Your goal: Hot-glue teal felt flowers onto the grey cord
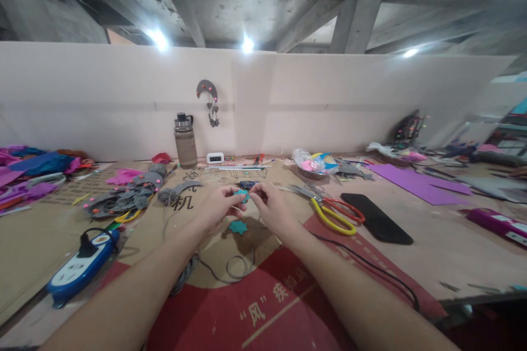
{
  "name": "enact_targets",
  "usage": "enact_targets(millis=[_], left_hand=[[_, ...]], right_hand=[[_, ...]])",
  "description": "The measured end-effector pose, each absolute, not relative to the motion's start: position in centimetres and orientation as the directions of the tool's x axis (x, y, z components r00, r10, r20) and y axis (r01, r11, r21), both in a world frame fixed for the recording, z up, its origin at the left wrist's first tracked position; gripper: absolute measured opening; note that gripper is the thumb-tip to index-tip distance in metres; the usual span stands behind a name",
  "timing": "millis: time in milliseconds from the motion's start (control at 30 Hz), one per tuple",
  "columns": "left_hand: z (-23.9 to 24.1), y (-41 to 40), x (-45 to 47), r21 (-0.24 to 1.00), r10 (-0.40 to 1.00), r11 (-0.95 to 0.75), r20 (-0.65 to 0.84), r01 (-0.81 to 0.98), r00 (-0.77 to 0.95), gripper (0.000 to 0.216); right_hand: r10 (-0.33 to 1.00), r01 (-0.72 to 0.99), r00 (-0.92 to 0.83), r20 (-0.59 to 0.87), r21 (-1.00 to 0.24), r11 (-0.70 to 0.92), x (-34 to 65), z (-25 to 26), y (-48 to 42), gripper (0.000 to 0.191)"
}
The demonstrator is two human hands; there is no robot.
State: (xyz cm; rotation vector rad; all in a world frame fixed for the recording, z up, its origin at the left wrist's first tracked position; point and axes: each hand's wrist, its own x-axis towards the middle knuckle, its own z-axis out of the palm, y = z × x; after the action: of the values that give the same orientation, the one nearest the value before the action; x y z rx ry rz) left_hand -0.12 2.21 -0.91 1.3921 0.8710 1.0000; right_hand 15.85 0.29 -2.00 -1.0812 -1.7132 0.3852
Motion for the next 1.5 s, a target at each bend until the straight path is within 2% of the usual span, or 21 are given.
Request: enact_targets(millis=[167,300,400,500,600,733,967,1167,1267,1367,1433,1500], left_hand=[[-0.6,2.3,-0.4,0.992,0.950,-0.127,0.127,-0.020,0.287,0.022],[-0.5,2.8,-0.7,0.991,0.974,-0.124,0.132,-0.054,0.184,0.024],[-0.5,3.1,-1.0,0.991,0.983,-0.107,0.117,-0.077,0.139,0.025],[-0.7,3.4,-1.2,0.989,0.981,-0.121,0.133,-0.088,0.145,0.025],[-0.9,3.7,-1.5,0.986,0.979,-0.135,0.148,-0.101,0.137,0.025],[-0.9,4.0,-1.9,0.984,0.981,-0.142,0.155,-0.110,0.116,0.023],[-1.1,4.4,-2.3,0.986,0.986,-0.145,0.150,-0.078,0.069,0.020],[-1.4,4.7,-2.3,0.991,0.990,-0.133,0.134,-0.018,0.037,0.019],[-1.7,4.8,-2.4,0.992,0.991,-0.128,0.128,0.017,0.039,0.021],[-2.1,4.7,-2.3,0.991,0.991,-0.125,0.123,0.044,0.055,0.022],[-2.2,4.6,-2.2,0.991,0.991,-0.123,0.119,0.059,0.063,0.023],[-2.2,4.4,-2.0,0.990,0.990,-0.125,0.120,0.061,0.079,0.024]], right_hand=[[0.837,0.502,-0.077,0.542,-0.704,0.502,16.6,-2.1,1.1,0.022],[0.896,0.654,-0.032,0.442,-0.669,0.353,18.1,-2.0,2.2,0.033],[0.916,0.810,0.077,0.393,-0.561,0.172,18.9,-2.2,3.2,0.031],[0.945,0.912,0.116,0.304,-0.409,0.019,18.5,-2.6,4.2,0.036],[0.957,0.942,0.110,0.269,-0.335,-0.014,17.3,-3.2,5.2,0.044],[0.961,0.959,0.114,0.250,-0.282,-0.040,16.2,-3.9,6.3,0.037],[0.961,0.928,0.089,0.261,-0.372,0.015,16.7,-4.3,6.6,0.022],[0.939,0.880,0.105,0.327,-0.470,0.065,17.9,-3.9,6.1,0.024],[0.906,0.772,0.197,0.375,-0.629,0.092,18.6,-3.6,6.4,0.028],[0.946,0.607,0.183,0.267,-0.788,0.105,18.6,-3.6,6.8,0.022],[0.966,0.567,0.127,0.225,-0.815,0.115,18.3,-3.8,6.9,0.017],[0.964,0.548,0.099,0.247,-0.822,0.155,17.9,-3.8,6.8,0.018]])
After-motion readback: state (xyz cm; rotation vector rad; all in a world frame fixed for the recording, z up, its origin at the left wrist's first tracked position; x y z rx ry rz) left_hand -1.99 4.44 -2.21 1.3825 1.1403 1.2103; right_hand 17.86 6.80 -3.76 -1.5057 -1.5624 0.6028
